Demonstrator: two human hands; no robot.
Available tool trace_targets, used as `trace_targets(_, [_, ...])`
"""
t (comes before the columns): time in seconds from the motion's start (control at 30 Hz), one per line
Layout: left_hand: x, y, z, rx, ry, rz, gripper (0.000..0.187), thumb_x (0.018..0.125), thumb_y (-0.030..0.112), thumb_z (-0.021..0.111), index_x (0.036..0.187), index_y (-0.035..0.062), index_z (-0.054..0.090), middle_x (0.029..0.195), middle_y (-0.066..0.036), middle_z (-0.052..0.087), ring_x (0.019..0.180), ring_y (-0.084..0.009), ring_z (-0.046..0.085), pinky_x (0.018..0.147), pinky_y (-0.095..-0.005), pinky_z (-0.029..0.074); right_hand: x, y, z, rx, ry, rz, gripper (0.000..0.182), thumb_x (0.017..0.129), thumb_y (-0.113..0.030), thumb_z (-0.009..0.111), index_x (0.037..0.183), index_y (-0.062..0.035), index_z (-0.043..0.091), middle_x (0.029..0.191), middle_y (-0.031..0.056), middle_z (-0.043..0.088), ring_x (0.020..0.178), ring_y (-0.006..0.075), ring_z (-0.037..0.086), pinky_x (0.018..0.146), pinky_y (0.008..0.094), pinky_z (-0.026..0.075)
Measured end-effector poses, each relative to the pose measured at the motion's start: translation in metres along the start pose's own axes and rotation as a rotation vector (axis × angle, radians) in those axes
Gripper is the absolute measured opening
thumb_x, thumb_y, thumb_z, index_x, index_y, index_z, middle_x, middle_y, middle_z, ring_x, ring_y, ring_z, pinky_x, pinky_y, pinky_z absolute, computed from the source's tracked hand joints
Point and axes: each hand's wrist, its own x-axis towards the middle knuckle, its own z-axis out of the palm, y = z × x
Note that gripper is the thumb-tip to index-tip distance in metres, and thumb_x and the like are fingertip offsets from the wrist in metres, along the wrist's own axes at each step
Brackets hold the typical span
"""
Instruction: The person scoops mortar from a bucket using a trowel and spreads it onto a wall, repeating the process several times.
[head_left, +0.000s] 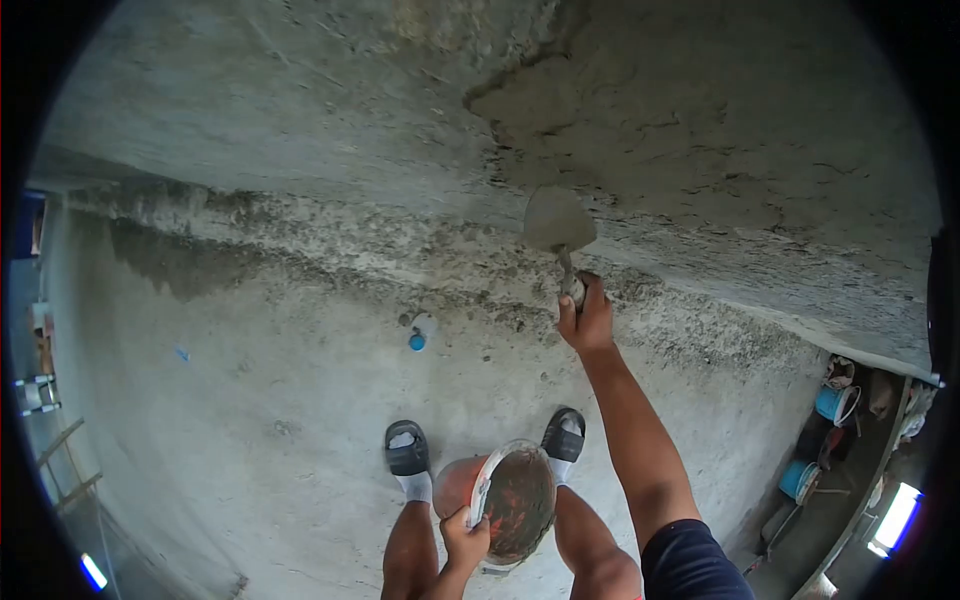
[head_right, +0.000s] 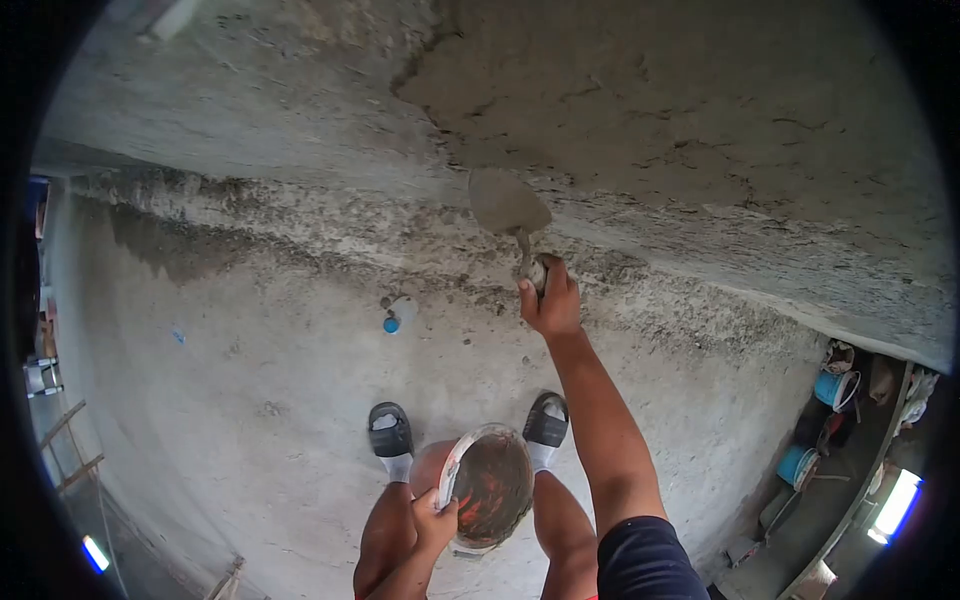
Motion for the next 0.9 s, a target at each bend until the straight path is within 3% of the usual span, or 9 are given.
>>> trace_targets(0.13, [0.01, 0.007, -0.009, 0.028, -0.042, 0.064, 0.02, 0.076, -0.001, 0.071, 0.065, 0.0002, 0.055, 0.056, -0.017, 0.059, 0.049, -0.0265, 0.063, 0.049, -0.036, 0.044, 0.027, 0.005, -0.002, -0.055, 0.129, -0.148, 0.047, 0.097, -0.035, 0.064, 0.123, 0.0034, 0.053, 0.085, 0.0232, 0.065, 0.073, 0.0447, 0.068, 0.061, 0.0482, 0.054])
trace_targets(0.27, [0.011, -0.011, -0.007, 0.066, -0.031, 0.142, 0.018, 0.074, -0.001, 0.071, 0.064, 0.0, 0.056, 0.057, -0.017, 0.059, 0.049, -0.0289, 0.064, 0.048, -0.0367, 0.045, 0.046, 0.024, -0.008, -0.133, 0.097, -0.108, 0.045, 0.095, -0.03, 0.067, 0.122, 0.0033, 0.055, 0.089, 0.0226, 0.067, 0.073, 0.044, 0.068, 0.06, 0.0457, 0.056])
trace_targets(0.4, [0.014, -0.003, -0.009, 0.059, -0.01, 0.113, 0.011, 0.073, 0.0, 0.07, 0.067, -0.0005, 0.061, 0.058, -0.017, 0.061, 0.05, -0.027, 0.065, 0.049, -0.0361, 0.046, 0.029, 0.047, -0.005, -0.245, 0.153, -0.089, 0.041, 0.093, -0.025, 0.068, 0.122, 0.0024, 0.057, 0.092, 0.0288, 0.068, 0.078, 0.0474, 0.068, 0.062, 0.0508, 0.056])
trace_targets(0.47, [0.013, 0.003, -0.015, 0.093, -0.033, 0.095, 0.008, 0.074, 0.0, 0.07, 0.071, -0.0006, 0.063, 0.059, -0.017, 0.062, 0.051, -0.0264, 0.065, 0.049, -0.0356, 0.046, 0.0, 0.046, -0.005, -0.256, 0.059, 0.16, 0.042, 0.093, -0.026, 0.067, 0.122, 0.0023, 0.057, 0.09, 0.0293, 0.068, 0.077, 0.0488, 0.068, 0.062, 0.0515, 0.056])
trace_targets(0.6, [0.005, -0.011, -0.007, 0.078, -0.033, 0.039, 0.01, 0.075, 0.001, 0.07, 0.07, 0.0003, 0.062, 0.059, -0.017, 0.061, 0.053, -0.0295, 0.067, 0.049, -0.0366, 0.047, -0.03, 0.019, -0.021, -0.1, -0.024, 0.037, 0.037, 0.095, -0.024, 0.063, 0.12, 0.0022, 0.057, 0.086, 0.029, 0.067, 0.073, 0.049, 0.067, 0.061, 0.0506, 0.056])
trace_targets(0.63, [0.005, -0.008, -0.006, 0.073, -0.033, 0.036, 0.01, 0.075, 0.001, 0.07, 0.07, 0.0003, 0.062, 0.059, -0.017, 0.061, 0.053, -0.0295, 0.067, 0.049, -0.0366, 0.047, -0.024, 0.008, -0.026, -0.108, 0.004, -0.06, 0.036, 0.095, -0.023, 0.063, 0.119, 0.0022, 0.057, 0.085, 0.0281, 0.067, 0.071, 0.0484, 0.067, 0.06, 0.0493, 0.056])
trace_targets(0.73, [0.004, -0.003, -0.006, 0.14, -0.079, 0.057, 0.013, 0.075, 0.002, 0.071, 0.068, 0.0005, 0.06, 0.059, -0.018, 0.061, 0.054, -0.0324, 0.067, 0.049, -0.038, 0.047, 0.011, -0.014, -0.031, -0.057, 0.01, -0.073, 0.036, 0.095, -0.023, 0.063, 0.119, 0.0023, 0.057, 0.086, 0.0265, 0.067, 0.072, 0.0477, 0.068, 0.059, 0.0481, 0.056])
trace_targets(0.87, [0.002, -0.006, -0.001, 0.118, -0.065, 0.117, 0.014, 0.075, 0.002, 0.071, 0.067, 0.0004, 0.059, 0.059, -0.019, 0.06, 0.054, -0.0344, 0.066, 0.049, -0.0391, 0.047, 0.053, -0.003, -0.025, -0.216, 0.02, -0.105, 0.037, 0.094, -0.028, 0.068, 0.114, 0.0009, 0.057, 0.085, 0.0234, 0.069, 0.071, 0.0442, 0.069, 0.057, 0.0483, 0.056])
trace_targets(0.9, [0.003, -0.006, -0.001, 0.123, -0.069, 0.112, 0.013, 0.074, 0.002, 0.071, 0.067, 0.0004, 0.059, 0.059, -0.019, 0.061, 0.054, -0.0349, 0.066, 0.049, -0.0393, 0.047, 0.053, 0.002, -0.025, -0.301, -0.03, -0.1, 0.037, 0.096, -0.03, 0.065, 0.114, 0.0014, 0.056, 0.085, 0.0253, 0.068, 0.071, 0.0474, 0.068, 0.06, 0.0526, 0.056])
